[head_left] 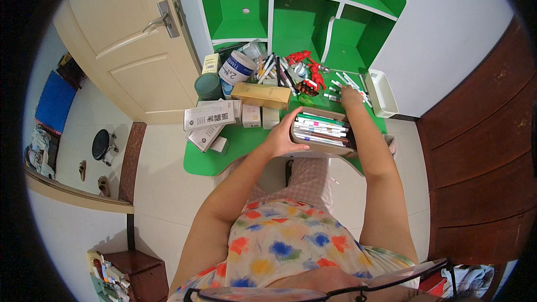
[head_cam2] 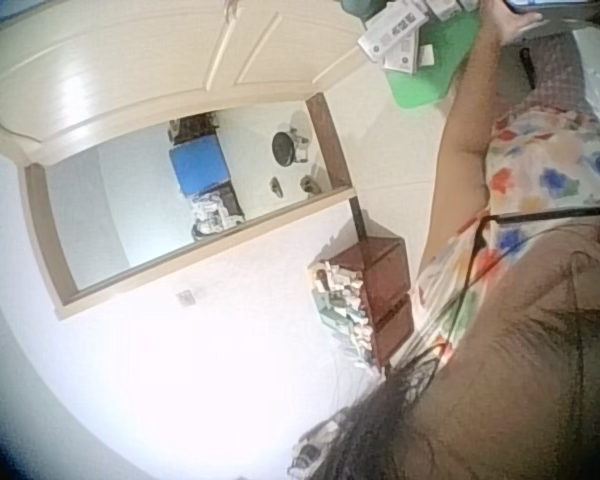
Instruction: The person wipes the surface of a green desk with a small piece of paper, then collects scattered pens and markers one at a time and places them into a small rectangular container.
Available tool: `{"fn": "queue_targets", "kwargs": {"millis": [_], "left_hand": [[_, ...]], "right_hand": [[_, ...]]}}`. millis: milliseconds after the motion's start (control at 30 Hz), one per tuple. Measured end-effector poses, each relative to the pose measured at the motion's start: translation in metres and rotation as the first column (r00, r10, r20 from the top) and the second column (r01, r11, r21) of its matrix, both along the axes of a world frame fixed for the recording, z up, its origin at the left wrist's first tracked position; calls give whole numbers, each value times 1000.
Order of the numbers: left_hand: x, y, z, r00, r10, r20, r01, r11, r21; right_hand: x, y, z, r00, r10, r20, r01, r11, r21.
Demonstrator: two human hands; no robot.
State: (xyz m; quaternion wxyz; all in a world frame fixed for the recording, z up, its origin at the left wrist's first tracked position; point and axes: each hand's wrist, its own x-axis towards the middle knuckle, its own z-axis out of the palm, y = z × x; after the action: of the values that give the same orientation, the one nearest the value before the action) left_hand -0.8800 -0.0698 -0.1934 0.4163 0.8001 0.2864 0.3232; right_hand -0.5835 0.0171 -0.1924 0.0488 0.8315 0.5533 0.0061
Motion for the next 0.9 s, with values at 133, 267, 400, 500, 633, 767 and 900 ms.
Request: {"fn": "queue_targets", "kwargs": {"millis": [133, 267, 400, 500, 633, 767, 900], "left_hand": [[-5, -1, -1, 1000, 12, 2, -12, 1000, -8], [-4, -1, -2, 1000, 16, -3, -16, 1000, 4], [-3, 0, -3, 1000, 15, -5, -15, 1000, 21], [-4, 0, -2, 1000, 21, -7, -21, 1000, 16], [-5, -1, -1, 1000, 25, -9, -25, 999, 25], [-5, 0, -4, 1000, 12, 18, -12, 1000, 18], [-1, 0, -1, 1000, -5, 4, 5, 1000, -11]], "right_hand": [[-15, -3, 15, 976, 202, 80, -188, 970, -156], [-10, 3, 7, 971, 220, 90, -209, 970, -123], [-7, 1, 4, 970, 238, 41, -239, 971, 27], [-12, -1, 10, 966, 249, 61, -243, 966, -89], [-21, -6, 19, 965, 252, 74, -232, 951, -205], [-24, -9, 20, 980, 195, 28, -191, 975, -114], [-15, -10, 17, 983, 181, 21, -182, 983, 16]]}}
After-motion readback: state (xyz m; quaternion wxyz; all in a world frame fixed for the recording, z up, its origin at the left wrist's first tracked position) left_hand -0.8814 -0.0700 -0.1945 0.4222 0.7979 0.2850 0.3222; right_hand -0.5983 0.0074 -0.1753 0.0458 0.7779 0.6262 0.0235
